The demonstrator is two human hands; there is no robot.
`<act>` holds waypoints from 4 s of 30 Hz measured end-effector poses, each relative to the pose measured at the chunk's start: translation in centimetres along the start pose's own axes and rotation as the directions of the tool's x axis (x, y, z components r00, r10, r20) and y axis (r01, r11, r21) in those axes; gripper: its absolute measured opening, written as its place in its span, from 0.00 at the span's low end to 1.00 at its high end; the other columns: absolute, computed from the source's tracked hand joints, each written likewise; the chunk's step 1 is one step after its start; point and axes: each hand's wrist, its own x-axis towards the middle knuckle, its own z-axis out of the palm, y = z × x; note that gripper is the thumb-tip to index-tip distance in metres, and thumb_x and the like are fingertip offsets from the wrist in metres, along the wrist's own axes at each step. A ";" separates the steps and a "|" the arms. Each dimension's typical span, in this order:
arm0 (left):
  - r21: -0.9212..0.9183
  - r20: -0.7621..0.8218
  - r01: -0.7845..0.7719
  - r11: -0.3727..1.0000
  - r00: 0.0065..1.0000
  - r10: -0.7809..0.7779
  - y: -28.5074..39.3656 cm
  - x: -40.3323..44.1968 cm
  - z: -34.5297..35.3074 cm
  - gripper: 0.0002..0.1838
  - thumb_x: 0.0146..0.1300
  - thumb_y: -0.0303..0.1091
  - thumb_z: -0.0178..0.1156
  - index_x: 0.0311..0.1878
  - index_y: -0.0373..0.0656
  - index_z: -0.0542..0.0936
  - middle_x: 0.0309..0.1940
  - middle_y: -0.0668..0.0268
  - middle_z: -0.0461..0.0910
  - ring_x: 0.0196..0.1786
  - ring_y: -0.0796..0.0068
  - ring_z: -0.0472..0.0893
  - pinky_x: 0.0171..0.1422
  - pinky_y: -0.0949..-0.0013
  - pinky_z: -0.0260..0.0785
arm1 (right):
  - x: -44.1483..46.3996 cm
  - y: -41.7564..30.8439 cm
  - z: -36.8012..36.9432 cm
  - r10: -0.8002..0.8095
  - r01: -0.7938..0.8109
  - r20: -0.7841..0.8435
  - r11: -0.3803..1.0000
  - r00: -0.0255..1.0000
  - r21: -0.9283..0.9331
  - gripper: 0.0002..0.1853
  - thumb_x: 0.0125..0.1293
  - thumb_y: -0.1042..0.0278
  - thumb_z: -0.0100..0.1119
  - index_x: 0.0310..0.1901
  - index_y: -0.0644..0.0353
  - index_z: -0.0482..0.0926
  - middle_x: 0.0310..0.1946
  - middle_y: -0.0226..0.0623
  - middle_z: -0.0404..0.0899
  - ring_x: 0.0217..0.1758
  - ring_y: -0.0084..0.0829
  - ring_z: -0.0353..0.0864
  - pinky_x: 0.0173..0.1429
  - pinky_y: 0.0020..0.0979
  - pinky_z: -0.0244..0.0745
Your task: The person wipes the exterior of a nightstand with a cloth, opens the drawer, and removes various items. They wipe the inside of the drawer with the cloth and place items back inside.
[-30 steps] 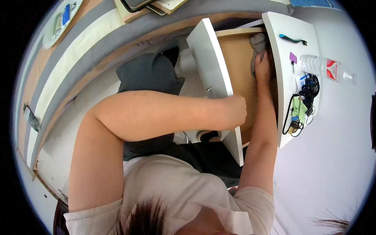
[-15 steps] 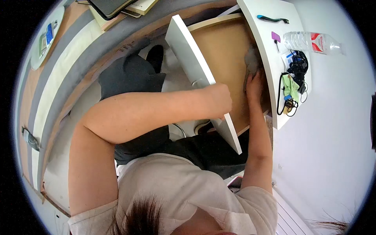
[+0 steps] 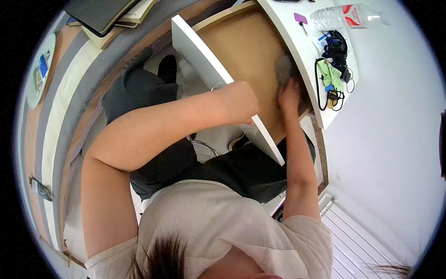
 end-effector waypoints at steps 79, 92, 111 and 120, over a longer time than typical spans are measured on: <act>-0.947 -0.027 0.198 0.251 0.732 -0.681 3.0 19.6 7.2 0.21 0.64 0.27 0.48 0.61 0.37 0.66 0.50 0.60 0.75 0.47 0.69 0.75 0.48 0.70 0.68 | -20.9 0.1 -9.4 -0.110 0.179 -0.142 0.628 0.984 0.758 0.17 0.59 0.54 0.62 0.40 0.59 0.76 0.35 0.39 0.73 0.36 0.42 0.78 0.39 0.39 0.74; -0.388 -0.078 0.448 0.805 0.855 -0.513 -1.2 22.2 8.5 0.17 0.60 0.23 0.47 0.52 0.30 0.71 0.40 0.46 0.77 0.43 0.55 0.78 0.46 0.58 0.70 | -20.0 -0.9 -8.6 -0.131 0.239 -0.206 0.676 0.970 0.697 0.14 0.56 0.60 0.63 0.38 0.59 0.73 0.34 0.38 0.71 0.37 0.41 0.78 0.38 0.39 0.74; -0.255 -0.279 0.251 0.934 0.906 -0.319 -5.5 2.8 -6.5 0.24 0.51 0.15 0.50 0.54 0.41 0.76 0.51 0.57 0.75 0.56 0.61 0.73 0.62 0.65 0.64 | -19.5 -1.1 -10.8 -0.233 0.235 -0.071 0.817 0.970 0.527 0.13 0.61 0.58 0.60 0.41 0.56 0.75 0.34 0.38 0.73 0.31 0.43 0.79 0.33 0.40 0.75; 0.193 -0.082 0.611 0.767 0.789 -0.608 -8.3 -4.1 -9.3 0.29 0.55 0.35 0.65 0.61 0.52 0.72 0.58 0.50 0.66 0.57 0.48 0.72 0.61 0.57 0.67 | -19.0 -1.6 -10.3 -0.242 0.276 -0.134 0.816 0.961 0.507 0.13 0.60 0.57 0.61 0.39 0.56 0.75 0.31 0.39 0.72 0.30 0.43 0.79 0.32 0.39 0.74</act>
